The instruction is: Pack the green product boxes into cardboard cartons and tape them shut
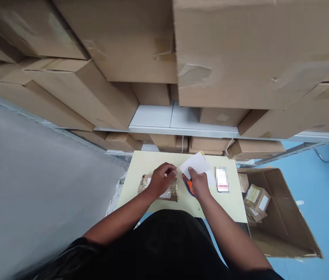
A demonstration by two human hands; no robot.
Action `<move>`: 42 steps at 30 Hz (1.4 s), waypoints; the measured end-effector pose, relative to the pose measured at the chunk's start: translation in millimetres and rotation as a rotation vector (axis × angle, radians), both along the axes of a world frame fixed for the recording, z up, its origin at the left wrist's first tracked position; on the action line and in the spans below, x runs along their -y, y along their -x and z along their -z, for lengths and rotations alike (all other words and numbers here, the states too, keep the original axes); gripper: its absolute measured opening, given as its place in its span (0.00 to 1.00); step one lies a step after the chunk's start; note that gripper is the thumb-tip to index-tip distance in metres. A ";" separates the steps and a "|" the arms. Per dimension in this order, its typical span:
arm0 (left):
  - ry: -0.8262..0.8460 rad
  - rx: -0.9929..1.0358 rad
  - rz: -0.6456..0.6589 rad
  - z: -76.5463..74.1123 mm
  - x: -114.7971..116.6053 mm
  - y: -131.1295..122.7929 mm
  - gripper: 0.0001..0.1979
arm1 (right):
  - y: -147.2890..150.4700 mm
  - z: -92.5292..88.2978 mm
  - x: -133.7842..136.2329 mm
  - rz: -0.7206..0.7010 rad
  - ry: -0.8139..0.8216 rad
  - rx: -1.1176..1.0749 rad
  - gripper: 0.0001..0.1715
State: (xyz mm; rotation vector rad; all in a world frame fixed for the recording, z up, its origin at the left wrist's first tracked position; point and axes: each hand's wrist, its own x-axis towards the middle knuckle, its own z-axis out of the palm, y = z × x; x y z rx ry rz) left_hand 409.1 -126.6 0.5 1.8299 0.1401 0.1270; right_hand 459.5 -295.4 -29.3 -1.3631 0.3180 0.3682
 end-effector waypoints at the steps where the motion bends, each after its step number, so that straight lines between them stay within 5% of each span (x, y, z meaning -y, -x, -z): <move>1: 0.038 -0.026 -0.019 -2.6 -11.1 6.9 0.14 | 8.4 -11.7 -5.6 0.013 -0.084 -0.025 0.20; 6: 0.347 -0.159 0.161 -23.6 -51.6 39.0 0.17 | 46.9 -58.0 -35.1 -0.126 -0.235 -0.024 0.22; 10: 0.515 -0.122 0.197 -40.0 -69.8 60.8 0.18 | 66.0 -72.1 -57.5 -0.196 -0.255 -0.005 0.22; 20: 0.553 -0.063 0.131 -44.0 -89.3 87.4 0.15 | 81.0 -71.9 -78.8 -0.259 -0.207 -0.008 0.22; 42: 0.489 -0.063 0.129 -36.1 -68.0 82.0 0.13 | 78.3 -67.9 -58.6 -0.251 -0.147 0.086 0.19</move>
